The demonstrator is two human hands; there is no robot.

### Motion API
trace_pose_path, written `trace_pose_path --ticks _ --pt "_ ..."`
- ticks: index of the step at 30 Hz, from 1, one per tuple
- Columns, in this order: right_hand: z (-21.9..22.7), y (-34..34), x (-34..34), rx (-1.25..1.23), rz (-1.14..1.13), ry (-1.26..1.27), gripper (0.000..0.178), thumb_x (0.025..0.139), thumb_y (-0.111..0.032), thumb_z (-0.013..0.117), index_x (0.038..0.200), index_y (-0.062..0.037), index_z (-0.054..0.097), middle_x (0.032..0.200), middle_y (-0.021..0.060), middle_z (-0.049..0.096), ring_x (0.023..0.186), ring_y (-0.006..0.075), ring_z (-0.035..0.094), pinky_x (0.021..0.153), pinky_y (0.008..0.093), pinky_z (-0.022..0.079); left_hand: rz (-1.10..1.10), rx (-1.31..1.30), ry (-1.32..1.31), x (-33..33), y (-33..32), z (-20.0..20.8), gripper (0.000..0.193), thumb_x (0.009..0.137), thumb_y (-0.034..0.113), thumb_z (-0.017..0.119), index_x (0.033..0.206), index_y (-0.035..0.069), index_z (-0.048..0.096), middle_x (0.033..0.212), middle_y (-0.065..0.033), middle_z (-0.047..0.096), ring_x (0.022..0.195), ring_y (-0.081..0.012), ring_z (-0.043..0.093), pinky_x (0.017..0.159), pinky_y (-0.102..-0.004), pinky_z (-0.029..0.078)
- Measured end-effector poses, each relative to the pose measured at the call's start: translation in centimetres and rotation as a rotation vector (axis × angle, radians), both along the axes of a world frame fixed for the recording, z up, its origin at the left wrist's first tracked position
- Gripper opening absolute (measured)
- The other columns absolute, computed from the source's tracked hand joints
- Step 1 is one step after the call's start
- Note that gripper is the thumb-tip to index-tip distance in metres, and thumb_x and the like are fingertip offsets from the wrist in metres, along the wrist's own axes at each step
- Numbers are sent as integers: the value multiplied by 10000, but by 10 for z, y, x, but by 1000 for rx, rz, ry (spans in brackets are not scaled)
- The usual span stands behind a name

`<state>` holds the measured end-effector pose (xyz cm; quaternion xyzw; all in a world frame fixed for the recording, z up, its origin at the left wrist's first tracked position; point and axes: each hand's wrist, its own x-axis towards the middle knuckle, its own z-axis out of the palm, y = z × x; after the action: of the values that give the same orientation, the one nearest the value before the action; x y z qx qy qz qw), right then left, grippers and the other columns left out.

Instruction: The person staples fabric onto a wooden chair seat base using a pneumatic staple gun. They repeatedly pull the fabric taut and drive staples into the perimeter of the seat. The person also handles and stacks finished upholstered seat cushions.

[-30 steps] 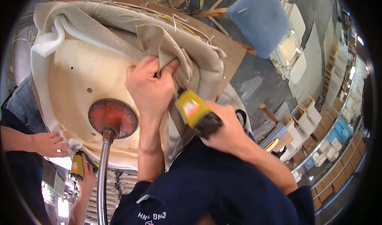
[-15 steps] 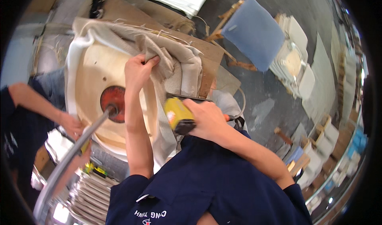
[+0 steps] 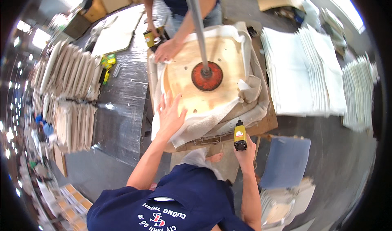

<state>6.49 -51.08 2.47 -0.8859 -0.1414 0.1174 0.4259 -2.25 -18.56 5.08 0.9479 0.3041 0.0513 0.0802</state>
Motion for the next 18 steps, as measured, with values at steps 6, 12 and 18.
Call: trace_pose_path --ticks 6,12,18 --pt "-12 -16 4 38 134 -26 395 707 -20 834 1069 -37 677 880 213 760 886 431 754 756 448 581 413 -783 -549 -113 0 -16 836 1079 410 657 1706 34 252 1736 -276 285 1577 -373 370 1278 -463 318" --pt "-16 -11 -9 -2 75 -113 380 782 -18 782 1152 -10 701 877 236 750 876 435 760 768 445 587 653 -1556 -592 -154 25 -53 644 1127 665 386 1512 187 582 1387 -28 688 1263 -196 632 946 -377 535" --pt "-27 6 -23 -45 -10 -166 376 788 -66 808 1141 -42 678 931 253 757 963 474 731 799 504 584 526 -1426 -745 -169 20 -87 488 1088 369 624 1524 155 574 1332 8 691 1145 -111 633 871 -286 496"
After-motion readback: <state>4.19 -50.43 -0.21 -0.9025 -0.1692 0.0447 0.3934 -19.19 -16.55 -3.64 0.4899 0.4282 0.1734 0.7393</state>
